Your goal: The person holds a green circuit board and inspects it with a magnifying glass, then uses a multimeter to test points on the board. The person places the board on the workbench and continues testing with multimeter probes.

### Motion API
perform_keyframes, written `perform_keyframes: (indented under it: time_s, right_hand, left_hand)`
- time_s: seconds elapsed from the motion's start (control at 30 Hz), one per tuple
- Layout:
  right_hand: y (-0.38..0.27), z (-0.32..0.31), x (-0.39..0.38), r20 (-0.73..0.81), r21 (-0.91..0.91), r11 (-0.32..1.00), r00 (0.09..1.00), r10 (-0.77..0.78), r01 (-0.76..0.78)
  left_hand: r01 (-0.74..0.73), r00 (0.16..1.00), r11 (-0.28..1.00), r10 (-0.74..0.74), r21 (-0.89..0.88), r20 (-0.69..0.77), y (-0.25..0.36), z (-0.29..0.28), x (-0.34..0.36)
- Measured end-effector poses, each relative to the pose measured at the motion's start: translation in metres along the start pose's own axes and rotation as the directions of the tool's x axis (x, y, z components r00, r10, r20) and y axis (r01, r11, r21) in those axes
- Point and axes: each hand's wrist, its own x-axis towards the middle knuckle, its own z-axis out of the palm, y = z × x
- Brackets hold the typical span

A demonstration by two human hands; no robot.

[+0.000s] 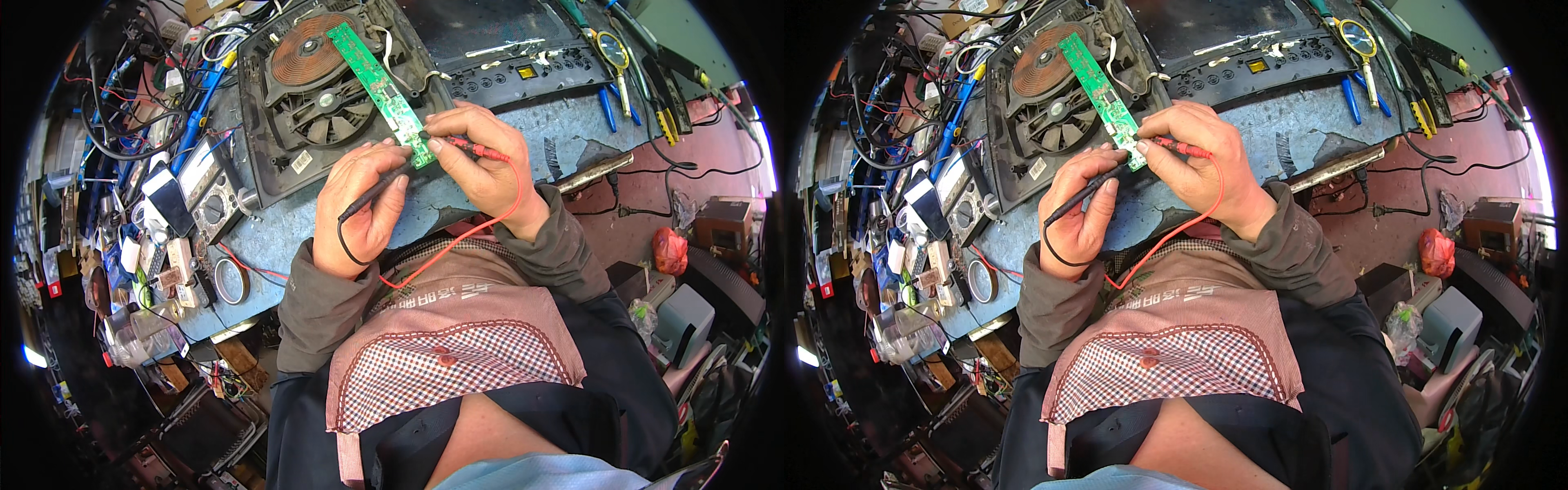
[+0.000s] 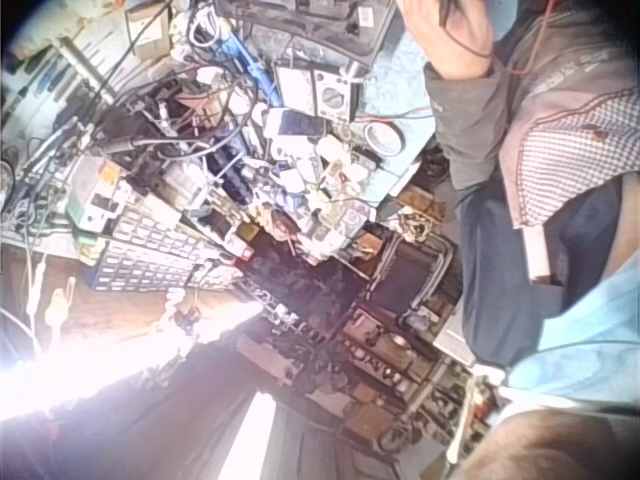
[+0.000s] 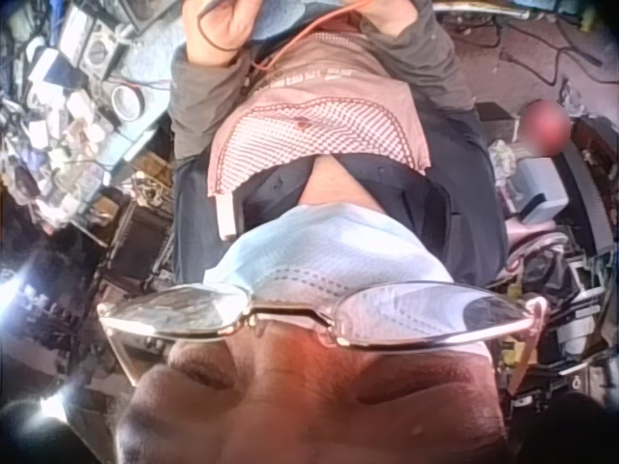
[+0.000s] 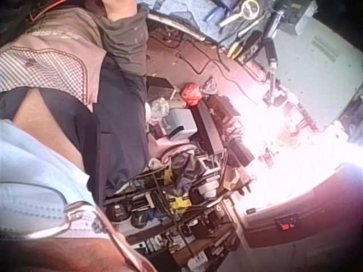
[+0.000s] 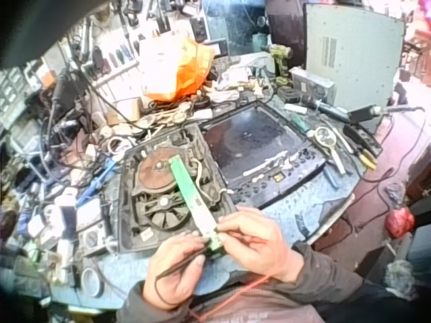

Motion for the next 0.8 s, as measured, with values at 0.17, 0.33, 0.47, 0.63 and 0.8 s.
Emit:
perform_keyframes:
  time_s: [0.17,0.33,0.47,0.63,0.8]
  right_hand:
    - [0.0001,0.0002,0.0006,0.0,-0.001,1.0,1.0,-0.011,0.011]
    - [0.0007,0.0005,0.0003,-0.001,0.007,1.0,1.0,-0.02,0.02]
    - [0.0011,0.0006,0.0001,-0.002,0.008,1.0,1.0,-0.027,0.027]
    - [0.0009,0.0008,0.0,-0.001,0.013,1.0,1.0,-0.024,0.024]
    - [0.0036,0.007,0.0027,-0.085,0.04,0.993,0.991,-0.104,0.108]
  left_hand:
    - [0.011,0.999,1.0,-0.011,-0.01,0.034,-0.0006,-0.0022,-0.0019]
    - [0.024,1.0,1.0,-0.024,-0.014,0.002,0.0015,0.0,-0.0004]
    - [0.021,1.0,1.0,-0.02,-0.005,0.006,0.0012,-0.0003,-0.0002]
    - [0.02,1.0,1.0,-0.02,-0.004,0.004,0.001,-0.0003,-0.0005]
    - [0.016,1.0,1.0,-0.016,-0.004,0.0,0.0008,0.0002,-0.001]
